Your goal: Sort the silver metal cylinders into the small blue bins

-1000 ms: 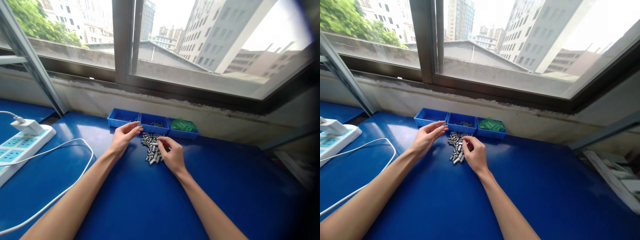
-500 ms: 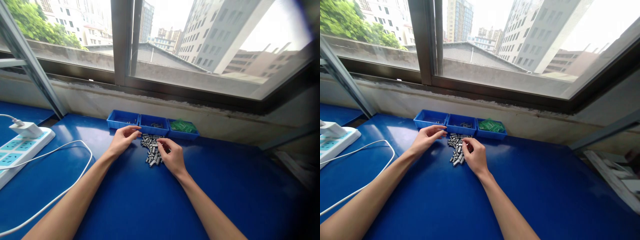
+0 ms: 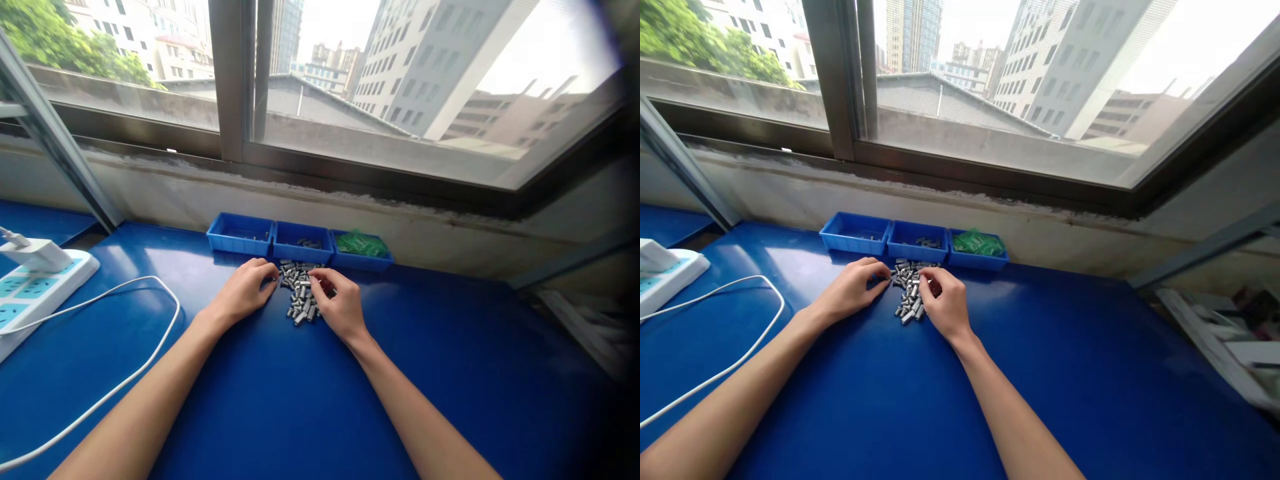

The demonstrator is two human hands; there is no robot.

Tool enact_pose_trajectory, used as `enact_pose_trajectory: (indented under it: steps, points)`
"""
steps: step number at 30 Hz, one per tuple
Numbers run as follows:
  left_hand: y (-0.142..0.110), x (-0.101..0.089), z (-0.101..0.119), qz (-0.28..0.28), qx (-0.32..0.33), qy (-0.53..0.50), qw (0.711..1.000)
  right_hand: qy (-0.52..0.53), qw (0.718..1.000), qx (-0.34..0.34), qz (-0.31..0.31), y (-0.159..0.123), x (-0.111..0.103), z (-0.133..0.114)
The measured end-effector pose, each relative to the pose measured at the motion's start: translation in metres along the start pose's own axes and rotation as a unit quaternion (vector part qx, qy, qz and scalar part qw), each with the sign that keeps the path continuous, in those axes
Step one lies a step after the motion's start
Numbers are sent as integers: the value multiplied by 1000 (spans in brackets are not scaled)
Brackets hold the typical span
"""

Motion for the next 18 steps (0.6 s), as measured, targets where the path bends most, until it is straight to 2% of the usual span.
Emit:
enact_pose_trajectory:
  steps: [5,7,9,11,13,15,16,18]
  points:
    - [0,-2,2,-2,-11,-23,1000,2,1000,2,2,0,0,0]
    - [1,-3,5,6,-51,-91,995,3,1000,2,1,0,0,0]
    - [2,-3,6,11,-122,-217,968,3,1000,2,1,0,1,0]
    - [4,-2,7,16,-188,-390,901,4,1000,2,1,0,1,0]
    - [5,-1,8,18,-220,-551,805,6,1000,2,1,0,1,0]
    - [6,-1,9,21,-234,-649,723,7,1000,2,0,0,1,0]
    - [6,-1,8,23,-243,-673,698,7,1000,2,-1,0,2,0]
    - [5,0,7,29,-260,-692,673,7,1000,2,-1,0,1,1]
Point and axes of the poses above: each hand's wrist, its own y-axis towards the middle knuckle, its own x-axis out of the palm, z = x × y, the point moved 3 cm from there along y, towards the middle knuckle, and after that the axes turned 8 degrees about y, right-handed, at the moved point
